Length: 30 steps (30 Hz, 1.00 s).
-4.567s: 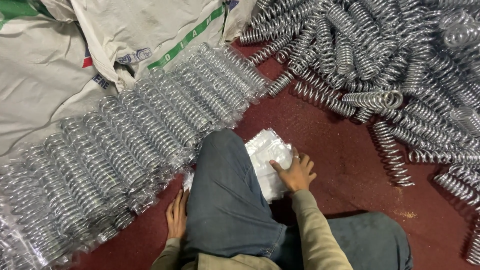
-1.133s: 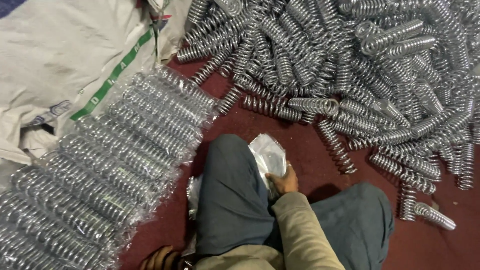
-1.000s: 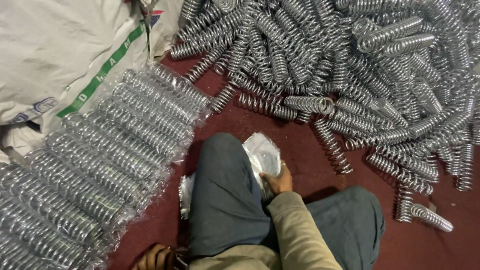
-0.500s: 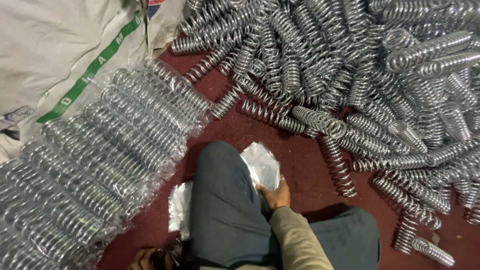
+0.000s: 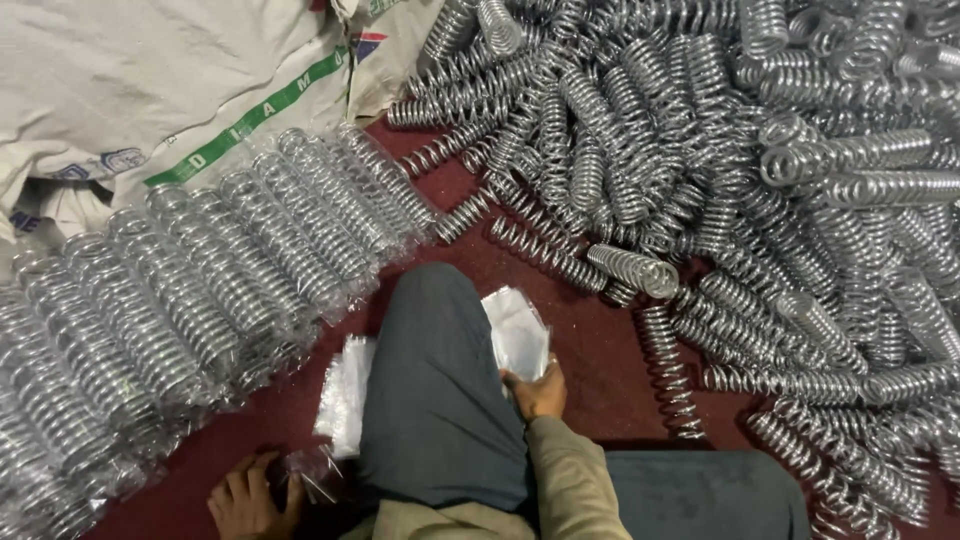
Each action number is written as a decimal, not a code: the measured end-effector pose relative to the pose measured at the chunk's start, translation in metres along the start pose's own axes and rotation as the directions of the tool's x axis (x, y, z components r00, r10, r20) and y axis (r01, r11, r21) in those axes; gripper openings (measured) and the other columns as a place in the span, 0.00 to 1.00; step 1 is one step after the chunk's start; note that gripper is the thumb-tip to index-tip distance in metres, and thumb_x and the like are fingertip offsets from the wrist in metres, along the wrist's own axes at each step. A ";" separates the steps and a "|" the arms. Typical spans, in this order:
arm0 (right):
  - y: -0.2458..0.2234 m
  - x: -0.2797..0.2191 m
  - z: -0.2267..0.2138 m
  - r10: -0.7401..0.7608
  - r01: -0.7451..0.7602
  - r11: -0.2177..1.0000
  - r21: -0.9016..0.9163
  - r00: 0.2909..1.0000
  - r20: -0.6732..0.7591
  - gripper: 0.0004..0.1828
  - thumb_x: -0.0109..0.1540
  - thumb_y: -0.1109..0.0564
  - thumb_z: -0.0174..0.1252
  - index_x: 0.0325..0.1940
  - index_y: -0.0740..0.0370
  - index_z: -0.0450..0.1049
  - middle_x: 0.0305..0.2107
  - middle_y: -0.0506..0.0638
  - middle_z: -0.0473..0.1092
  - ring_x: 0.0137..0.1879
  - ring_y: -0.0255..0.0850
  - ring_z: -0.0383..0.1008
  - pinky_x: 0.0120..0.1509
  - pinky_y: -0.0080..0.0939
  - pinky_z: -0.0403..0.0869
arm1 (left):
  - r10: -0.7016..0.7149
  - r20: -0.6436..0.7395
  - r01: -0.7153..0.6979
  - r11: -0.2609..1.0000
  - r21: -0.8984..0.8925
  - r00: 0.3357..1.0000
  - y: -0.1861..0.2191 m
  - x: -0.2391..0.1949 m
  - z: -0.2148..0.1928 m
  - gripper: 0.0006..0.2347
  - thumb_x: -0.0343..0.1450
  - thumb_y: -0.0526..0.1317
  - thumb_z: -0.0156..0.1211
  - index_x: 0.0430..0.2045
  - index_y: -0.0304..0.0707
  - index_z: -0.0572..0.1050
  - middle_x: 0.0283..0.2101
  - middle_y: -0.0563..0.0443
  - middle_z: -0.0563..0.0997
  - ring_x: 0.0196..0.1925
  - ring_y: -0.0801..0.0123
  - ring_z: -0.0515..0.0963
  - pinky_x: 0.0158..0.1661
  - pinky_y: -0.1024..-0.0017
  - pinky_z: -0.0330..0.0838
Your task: The person packages metal springs by placing them individually into plastic bags, then places the filled bags into a larger container.
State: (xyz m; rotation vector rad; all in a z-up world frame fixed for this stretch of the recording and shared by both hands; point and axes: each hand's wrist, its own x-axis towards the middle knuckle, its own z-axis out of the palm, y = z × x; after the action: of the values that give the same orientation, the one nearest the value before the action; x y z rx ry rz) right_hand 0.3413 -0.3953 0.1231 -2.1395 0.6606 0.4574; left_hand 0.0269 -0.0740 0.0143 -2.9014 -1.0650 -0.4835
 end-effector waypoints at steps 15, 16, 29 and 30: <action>-0.039 0.027 -0.076 -0.147 0.206 0.958 -0.199 0.950 0.274 0.60 0.49 0.36 0.75 0.76 0.51 0.51 0.68 0.55 0.62 0.73 0.55 0.63 0.76 0.56 0.65 | -0.191 0.577 0.203 0.978 0.043 0.794 0.018 0.118 -0.111 0.08 0.75 0.52 0.53 0.40 0.56 0.75 0.39 0.54 0.86 0.42 0.60 0.83 0.48 0.65 0.75; -0.028 0.023 -0.083 -0.189 0.216 0.972 -0.094 0.953 0.236 0.55 0.47 0.37 0.76 0.72 0.53 0.59 0.64 0.53 0.69 0.68 0.52 0.71 0.72 0.53 0.70 | -0.310 0.595 0.340 0.938 0.065 0.741 0.031 0.121 -0.147 0.08 0.79 0.50 0.51 0.43 0.52 0.74 0.37 0.51 0.86 0.39 0.60 0.84 0.45 0.63 0.79; 0.318 0.073 -0.448 -0.709 0.398 0.676 -0.620 0.580 -0.400 0.45 0.54 0.62 0.71 0.75 0.75 0.67 0.55 0.77 0.71 0.51 0.68 0.75 0.52 0.62 0.76 | 0.099 0.361 0.161 0.764 -0.625 0.927 0.193 0.137 -0.142 0.06 0.72 0.47 0.59 0.36 0.53 0.74 0.31 0.59 0.84 0.30 0.64 0.83 0.33 0.62 0.73; 0.312 0.103 -0.477 -0.721 0.391 0.629 -0.672 0.617 -0.316 0.53 0.50 0.67 0.70 0.81 0.72 0.62 0.59 0.78 0.69 0.52 0.71 0.74 0.50 0.65 0.76 | 0.151 0.246 0.014 0.828 -0.561 0.957 0.204 0.129 -0.137 0.05 0.71 0.49 0.60 0.33 0.54 0.75 0.33 0.63 0.79 0.25 0.68 0.78 0.25 0.64 0.67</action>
State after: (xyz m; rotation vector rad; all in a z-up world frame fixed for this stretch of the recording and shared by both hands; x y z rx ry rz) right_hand 0.2797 -0.9698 0.1587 -2.9112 0.0508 -0.4582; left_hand 0.2107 -0.1659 0.2012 -3.6104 -0.9656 -0.4513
